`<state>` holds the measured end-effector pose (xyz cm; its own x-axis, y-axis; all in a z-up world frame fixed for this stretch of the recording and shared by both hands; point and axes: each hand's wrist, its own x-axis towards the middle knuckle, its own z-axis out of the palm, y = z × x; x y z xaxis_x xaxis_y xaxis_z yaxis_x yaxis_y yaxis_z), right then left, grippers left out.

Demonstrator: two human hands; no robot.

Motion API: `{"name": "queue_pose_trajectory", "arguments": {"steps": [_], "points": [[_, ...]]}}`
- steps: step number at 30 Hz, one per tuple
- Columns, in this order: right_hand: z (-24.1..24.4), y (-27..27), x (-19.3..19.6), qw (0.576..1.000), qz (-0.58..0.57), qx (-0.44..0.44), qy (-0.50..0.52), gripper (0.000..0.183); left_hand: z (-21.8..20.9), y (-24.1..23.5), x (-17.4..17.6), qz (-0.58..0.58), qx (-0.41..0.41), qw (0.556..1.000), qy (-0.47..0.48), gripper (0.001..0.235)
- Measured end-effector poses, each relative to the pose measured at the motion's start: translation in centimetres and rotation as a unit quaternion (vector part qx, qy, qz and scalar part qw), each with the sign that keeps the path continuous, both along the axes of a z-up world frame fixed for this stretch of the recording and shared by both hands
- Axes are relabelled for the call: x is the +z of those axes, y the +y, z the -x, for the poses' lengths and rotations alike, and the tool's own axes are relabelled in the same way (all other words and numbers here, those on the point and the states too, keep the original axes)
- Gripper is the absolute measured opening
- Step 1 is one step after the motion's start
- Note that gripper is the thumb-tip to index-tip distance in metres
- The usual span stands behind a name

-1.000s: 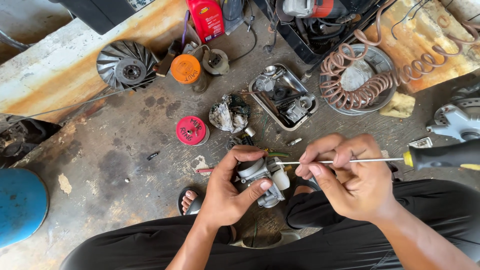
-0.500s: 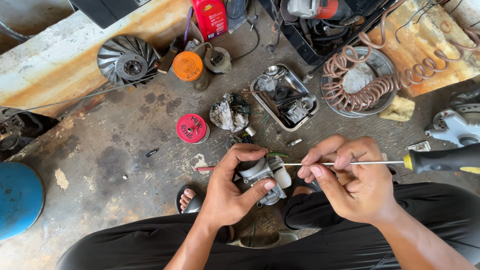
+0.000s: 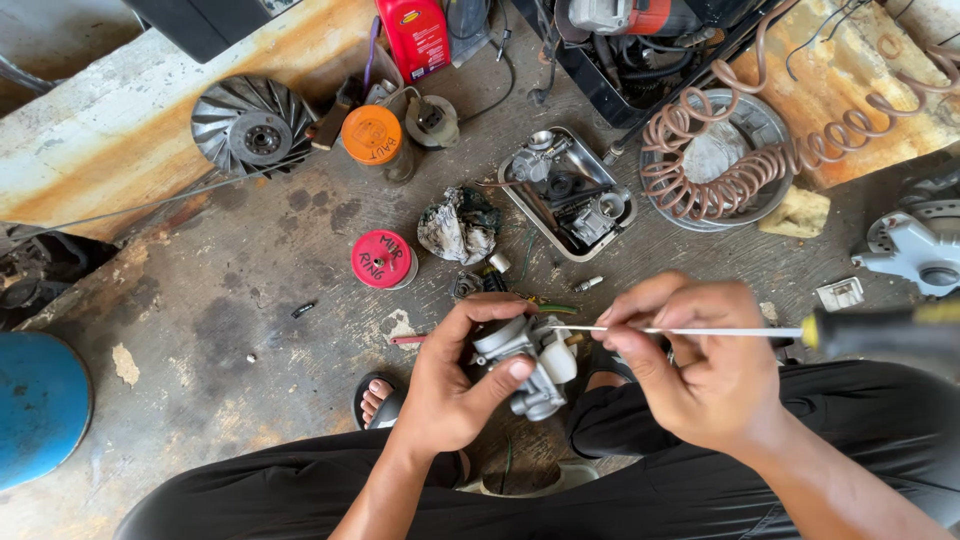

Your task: Disassembling and reassembling a motorcycle carburetor using a screwdriver for maintenance or repair.

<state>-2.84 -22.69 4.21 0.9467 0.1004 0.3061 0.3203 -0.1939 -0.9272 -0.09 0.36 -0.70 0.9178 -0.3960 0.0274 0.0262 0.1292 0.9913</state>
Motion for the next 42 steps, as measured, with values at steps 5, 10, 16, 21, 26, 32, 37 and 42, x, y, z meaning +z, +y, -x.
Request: {"name": "queue_pose_trajectory", "arguments": {"steps": [5, 10, 16, 21, 26, 32, 37, 42], "points": [[-2.0, -1.6, 0.0, 0.990, -0.139, 0.008, -0.018, 0.025, 0.2, 0.2, -1.7, 0.140, -0.047, 0.987, 0.058, 0.039], [-1.9, -1.7, -0.8, 0.987, -0.150, 0.035, 0.039, 0.022, 0.5, 0.1, -2.8, 0.259, -0.067, 0.958, 0.108, 0.036], [-1.3, -1.3, -1.6, 0.982, -0.162, 0.046, 0.086, 0.016, 0.9, 0.0, -3.5, 0.352, -0.045, 0.903, 0.244, 0.029], [-1.0, -0.9, -0.6, 0.946, -0.009, 0.005, 0.323, 0.023, 0.6, -0.1, -2.5, 0.280, -0.076, 0.952, 0.095, 0.024], [-0.7, -0.1, -0.5, 0.960, -0.024, 0.062, 0.273, 0.010, 0.8, 0.2, -2.5, 0.192, -0.066, 0.978, 0.041, 0.033], [-0.9, 0.0, -1.4, 0.937, -0.072, 0.082, 0.333, 0.011, 0.8, 0.5, -2.5, 0.180, -0.080, 0.980, 0.033, 0.034], [-1.0, 0.0, -1.3, 0.933, -0.090, 0.098, 0.335, 0.011, 0.5, 0.5, -1.6, 0.153, -0.090, 0.984, 0.016, 0.036], [-0.9, 0.0, -1.4, 0.927, -0.086, 0.094, 0.353, 0.008, 0.2, 0.5, -0.8, 0.139, -0.100, 0.985, -0.014, 0.034]]}}
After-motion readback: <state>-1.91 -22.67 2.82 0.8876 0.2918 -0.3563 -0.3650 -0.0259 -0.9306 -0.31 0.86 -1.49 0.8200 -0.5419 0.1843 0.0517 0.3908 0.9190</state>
